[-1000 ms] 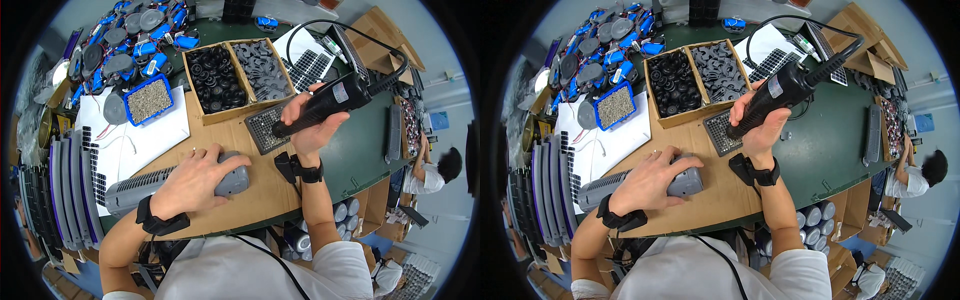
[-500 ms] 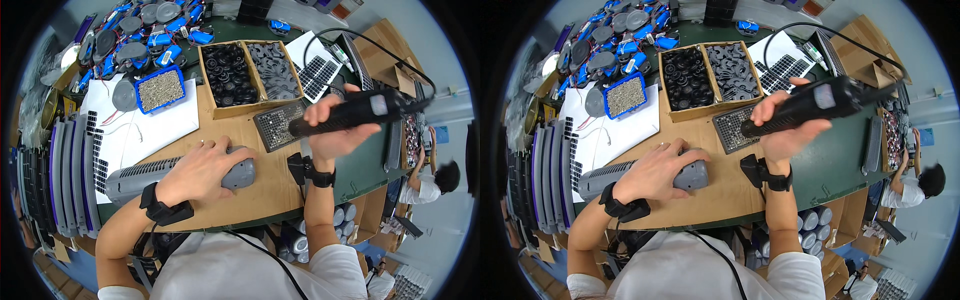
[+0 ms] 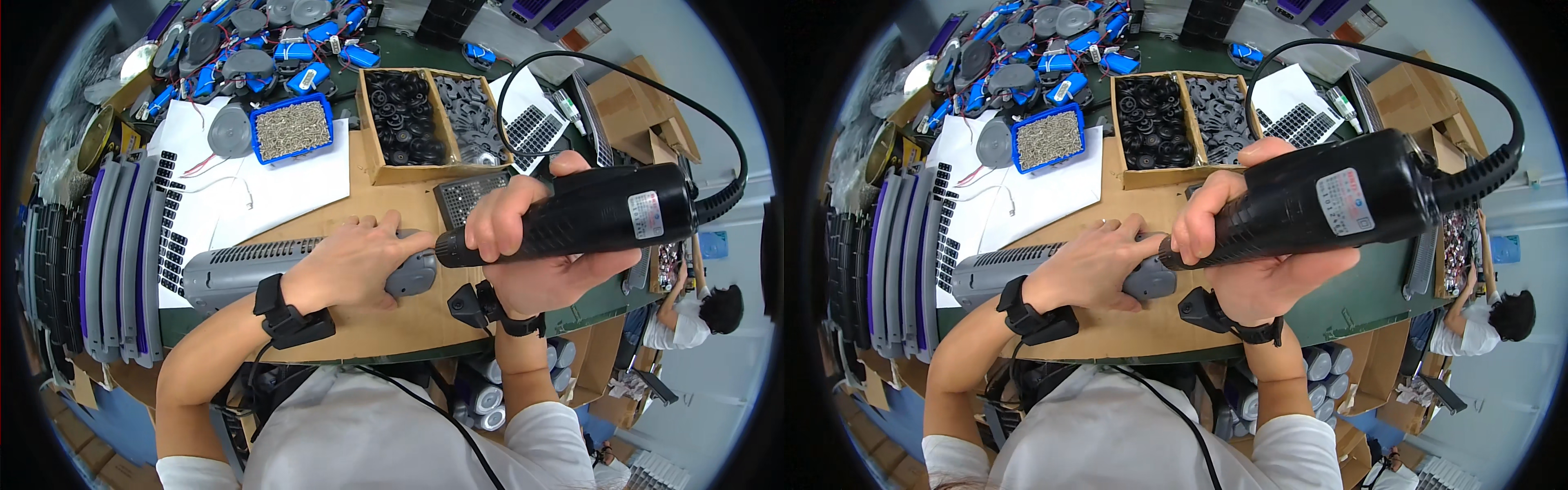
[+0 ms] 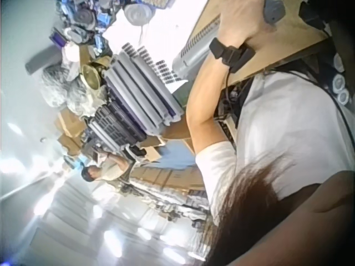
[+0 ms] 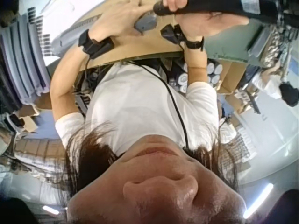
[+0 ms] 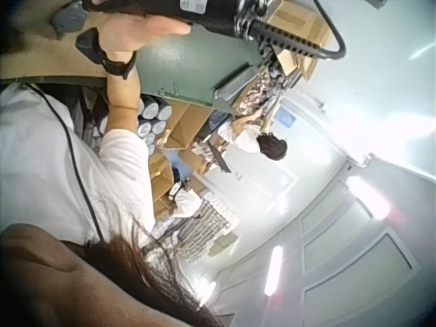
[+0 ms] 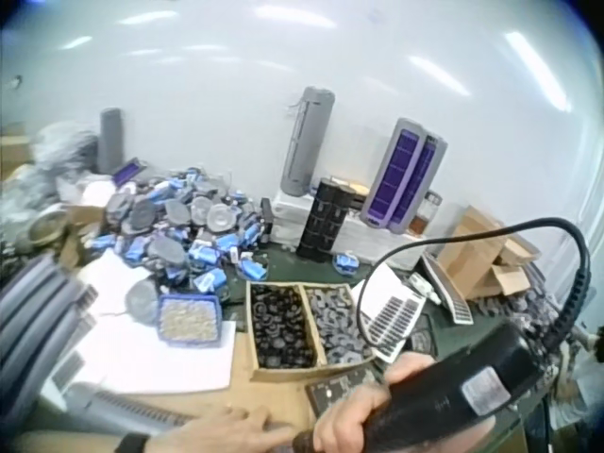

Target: The person assembles a grey and purple electronic device, likely a portable fan, by inserting a blue battery pack into the base and securing it with a power drill. They then attach a purple filter grille to the front, connect internal wiring, and fasten the rear casing with screws. The process is repeated for a second unit.

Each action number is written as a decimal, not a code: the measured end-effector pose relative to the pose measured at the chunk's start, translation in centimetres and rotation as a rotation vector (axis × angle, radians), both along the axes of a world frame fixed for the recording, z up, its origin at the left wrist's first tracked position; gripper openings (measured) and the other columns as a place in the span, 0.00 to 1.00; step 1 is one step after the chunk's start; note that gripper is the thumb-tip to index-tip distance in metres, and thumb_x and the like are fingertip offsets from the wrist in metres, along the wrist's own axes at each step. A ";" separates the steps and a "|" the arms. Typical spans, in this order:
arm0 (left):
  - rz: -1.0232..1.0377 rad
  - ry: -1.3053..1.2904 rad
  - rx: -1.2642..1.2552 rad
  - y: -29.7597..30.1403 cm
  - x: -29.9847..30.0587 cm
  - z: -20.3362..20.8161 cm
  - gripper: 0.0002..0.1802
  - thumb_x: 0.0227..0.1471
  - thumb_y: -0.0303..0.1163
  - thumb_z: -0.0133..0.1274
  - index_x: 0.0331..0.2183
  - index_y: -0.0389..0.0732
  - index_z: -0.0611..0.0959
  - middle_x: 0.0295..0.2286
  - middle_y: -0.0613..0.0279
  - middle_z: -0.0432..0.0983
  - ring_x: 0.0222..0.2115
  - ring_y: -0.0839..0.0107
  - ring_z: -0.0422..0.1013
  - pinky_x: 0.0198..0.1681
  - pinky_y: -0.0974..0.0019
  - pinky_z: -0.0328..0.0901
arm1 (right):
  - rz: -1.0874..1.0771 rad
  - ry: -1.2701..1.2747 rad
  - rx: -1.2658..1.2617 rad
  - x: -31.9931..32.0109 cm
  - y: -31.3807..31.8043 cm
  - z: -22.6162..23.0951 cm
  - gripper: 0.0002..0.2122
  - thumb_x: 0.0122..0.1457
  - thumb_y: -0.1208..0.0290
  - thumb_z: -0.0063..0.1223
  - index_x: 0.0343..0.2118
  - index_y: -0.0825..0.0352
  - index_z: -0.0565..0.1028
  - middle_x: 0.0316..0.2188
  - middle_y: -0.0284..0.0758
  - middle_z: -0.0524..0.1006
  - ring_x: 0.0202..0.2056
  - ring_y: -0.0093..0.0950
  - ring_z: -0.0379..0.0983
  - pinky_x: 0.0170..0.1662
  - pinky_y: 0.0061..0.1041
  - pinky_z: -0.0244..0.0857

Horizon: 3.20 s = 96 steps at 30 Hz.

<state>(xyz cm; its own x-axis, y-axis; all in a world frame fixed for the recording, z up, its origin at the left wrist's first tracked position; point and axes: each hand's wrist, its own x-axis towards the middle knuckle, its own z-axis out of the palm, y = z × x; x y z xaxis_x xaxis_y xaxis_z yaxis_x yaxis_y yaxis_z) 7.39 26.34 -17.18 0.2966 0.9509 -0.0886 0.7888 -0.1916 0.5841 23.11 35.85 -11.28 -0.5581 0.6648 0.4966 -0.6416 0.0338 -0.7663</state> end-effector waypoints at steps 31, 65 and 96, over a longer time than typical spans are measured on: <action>-0.022 0.068 0.078 -0.6 0.0 -0.4 0.43 0.29 0.37 0.73 0.51 0.47 0.74 0.39 0.46 0.70 0.37 0.44 0.73 0.43 0.51 0.68 | 0.142 -0.277 0.087 -0.9 -1.5 -0.8 0.46 0.43 0.18 0.38 0.42 0.66 0.60 0.15 0.38 0.68 0.14 0.27 0.63 0.19 0.25 0.61; 0.313 -0.563 -0.344 -9.7 0.3 5.2 0.56 0.21 0.35 0.72 0.57 0.38 0.67 0.48 0.53 0.73 0.49 0.61 0.72 0.55 0.61 0.63 | -0.492 -0.194 0.057 1.9 8.5 -7.6 0.36 0.58 0.27 0.25 0.33 0.64 0.67 0.16 0.33 0.66 0.19 0.25 0.65 0.24 0.24 0.62; 0.320 -0.485 -0.282 -10.0 0.5 4.7 0.55 0.24 0.36 0.69 0.58 0.40 0.65 0.46 0.48 0.75 0.46 0.50 0.74 0.50 0.58 0.67 | -0.466 -0.173 0.014 2.7 8.0 -7.4 0.37 0.59 0.28 0.24 0.48 0.62 0.63 0.17 0.33 0.66 0.17 0.25 0.64 0.23 0.25 0.61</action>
